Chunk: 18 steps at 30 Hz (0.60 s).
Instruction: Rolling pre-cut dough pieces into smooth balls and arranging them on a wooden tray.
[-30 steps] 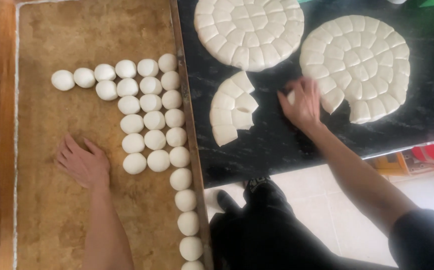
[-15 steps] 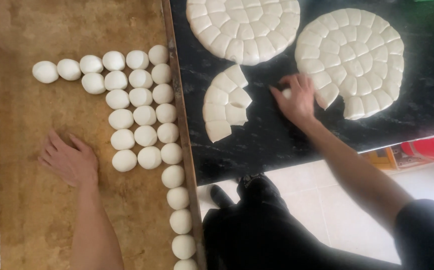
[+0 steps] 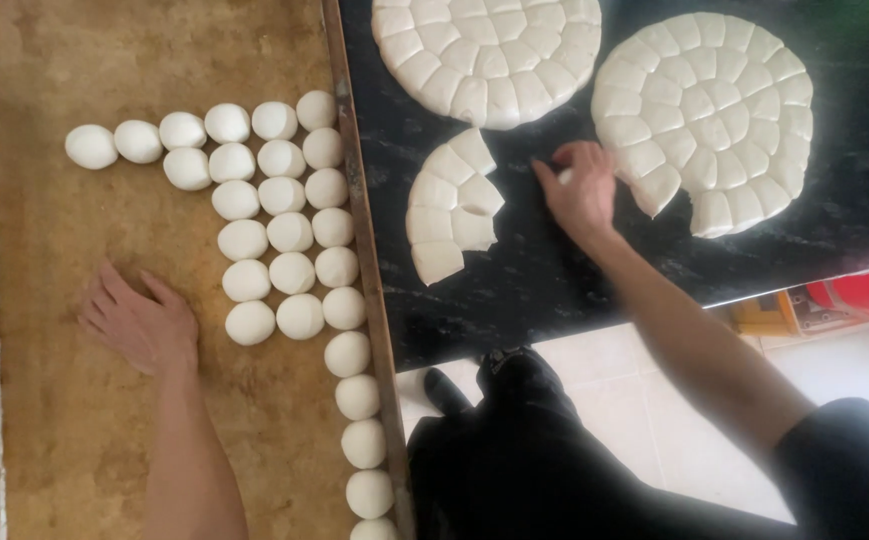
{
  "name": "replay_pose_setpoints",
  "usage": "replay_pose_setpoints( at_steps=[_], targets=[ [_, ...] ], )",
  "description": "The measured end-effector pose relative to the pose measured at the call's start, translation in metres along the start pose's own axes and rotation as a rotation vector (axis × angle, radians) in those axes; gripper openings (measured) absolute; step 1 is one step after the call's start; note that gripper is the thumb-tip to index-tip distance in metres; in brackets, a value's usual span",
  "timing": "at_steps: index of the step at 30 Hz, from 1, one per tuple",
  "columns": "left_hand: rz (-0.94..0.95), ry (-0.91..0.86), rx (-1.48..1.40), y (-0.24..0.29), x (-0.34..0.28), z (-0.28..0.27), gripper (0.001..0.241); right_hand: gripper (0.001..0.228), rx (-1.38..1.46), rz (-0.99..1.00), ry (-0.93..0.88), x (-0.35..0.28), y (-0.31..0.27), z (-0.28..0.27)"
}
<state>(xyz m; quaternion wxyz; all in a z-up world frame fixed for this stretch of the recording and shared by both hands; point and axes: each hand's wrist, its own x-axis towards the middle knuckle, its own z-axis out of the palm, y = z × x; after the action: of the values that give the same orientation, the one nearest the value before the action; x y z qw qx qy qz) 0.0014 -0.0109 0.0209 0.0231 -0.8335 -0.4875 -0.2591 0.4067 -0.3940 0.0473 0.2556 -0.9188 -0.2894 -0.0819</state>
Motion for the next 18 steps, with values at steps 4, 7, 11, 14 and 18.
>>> replay_pose_setpoints(
  at_steps=[4, 7, 11, 14, 18],
  targets=[
    [-0.004, -0.006, 0.007, -0.001, 0.0, 0.001, 0.042, 0.031, 0.017, -0.108, -0.053, -0.048, -0.028, -0.008],
    [0.028, 0.02, -0.007, 0.0, 0.002, -0.003, 0.042, 0.011, 0.082, -0.215, -0.201, -0.082, -0.014, -0.031],
    [-0.001, 0.004, -0.006, 0.0, 0.001, 0.001, 0.043, 0.016, 0.001, -0.303, -0.036, -0.036, 0.023, -0.017],
    [-0.012, 0.012, 0.005, 0.001, 0.0, 0.0, 0.044, 0.018, 0.023, -0.118, 0.018, -0.004, 0.0, 0.004],
    [0.018, -0.002, 0.0, 0.004, 0.002, -0.007, 0.045, 0.009, 0.113, -0.267, -0.063, -0.045, -0.035, -0.008]
  ],
)
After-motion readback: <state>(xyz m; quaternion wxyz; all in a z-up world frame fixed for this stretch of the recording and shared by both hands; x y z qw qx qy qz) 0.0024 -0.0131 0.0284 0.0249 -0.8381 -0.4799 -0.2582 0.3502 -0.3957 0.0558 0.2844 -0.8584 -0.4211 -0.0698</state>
